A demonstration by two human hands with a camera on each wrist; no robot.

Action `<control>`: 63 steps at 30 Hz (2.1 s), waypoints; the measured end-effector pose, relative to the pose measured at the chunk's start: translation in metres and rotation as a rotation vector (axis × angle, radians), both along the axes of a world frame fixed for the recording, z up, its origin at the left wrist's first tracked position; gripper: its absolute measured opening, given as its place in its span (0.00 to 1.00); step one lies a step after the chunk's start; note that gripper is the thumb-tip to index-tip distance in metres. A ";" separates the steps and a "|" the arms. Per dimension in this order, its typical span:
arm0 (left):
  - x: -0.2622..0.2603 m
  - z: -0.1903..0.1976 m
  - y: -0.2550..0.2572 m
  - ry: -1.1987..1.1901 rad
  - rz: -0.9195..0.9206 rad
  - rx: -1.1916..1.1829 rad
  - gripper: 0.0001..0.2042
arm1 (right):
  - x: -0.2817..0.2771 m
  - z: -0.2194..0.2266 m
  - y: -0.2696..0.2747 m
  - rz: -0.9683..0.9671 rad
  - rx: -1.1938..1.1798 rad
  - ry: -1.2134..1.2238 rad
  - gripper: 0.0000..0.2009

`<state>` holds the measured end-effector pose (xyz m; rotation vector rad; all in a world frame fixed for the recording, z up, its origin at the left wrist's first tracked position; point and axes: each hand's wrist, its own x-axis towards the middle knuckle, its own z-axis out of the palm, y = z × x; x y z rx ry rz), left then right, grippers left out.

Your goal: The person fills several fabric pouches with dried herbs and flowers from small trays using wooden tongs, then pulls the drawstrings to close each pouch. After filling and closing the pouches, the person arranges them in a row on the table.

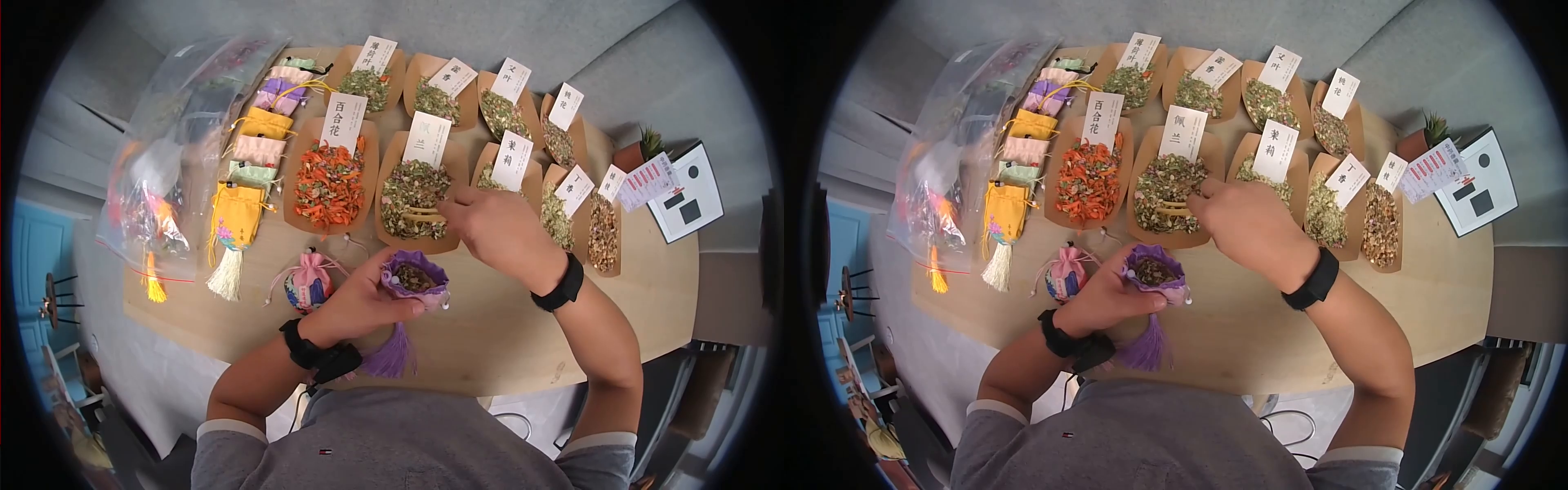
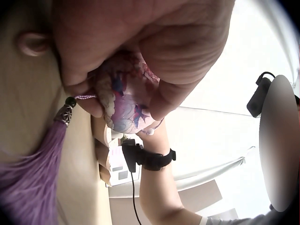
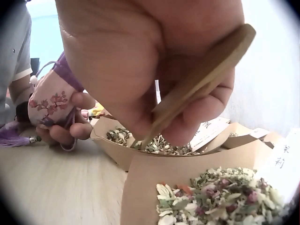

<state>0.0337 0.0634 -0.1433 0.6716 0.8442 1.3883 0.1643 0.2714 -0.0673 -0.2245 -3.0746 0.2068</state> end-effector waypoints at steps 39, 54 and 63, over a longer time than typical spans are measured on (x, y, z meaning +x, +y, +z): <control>0.005 -0.010 0.001 0.030 0.065 0.070 0.29 | 0.008 0.014 -0.008 -0.053 -0.149 -0.147 0.06; 0.005 -0.007 0.001 -0.007 0.058 0.039 0.29 | 0.007 0.008 -0.008 0.013 -0.001 -0.029 0.06; 0.005 -0.010 0.002 0.018 0.071 0.075 0.30 | 0.014 0.054 -0.004 -0.026 -0.089 0.052 0.06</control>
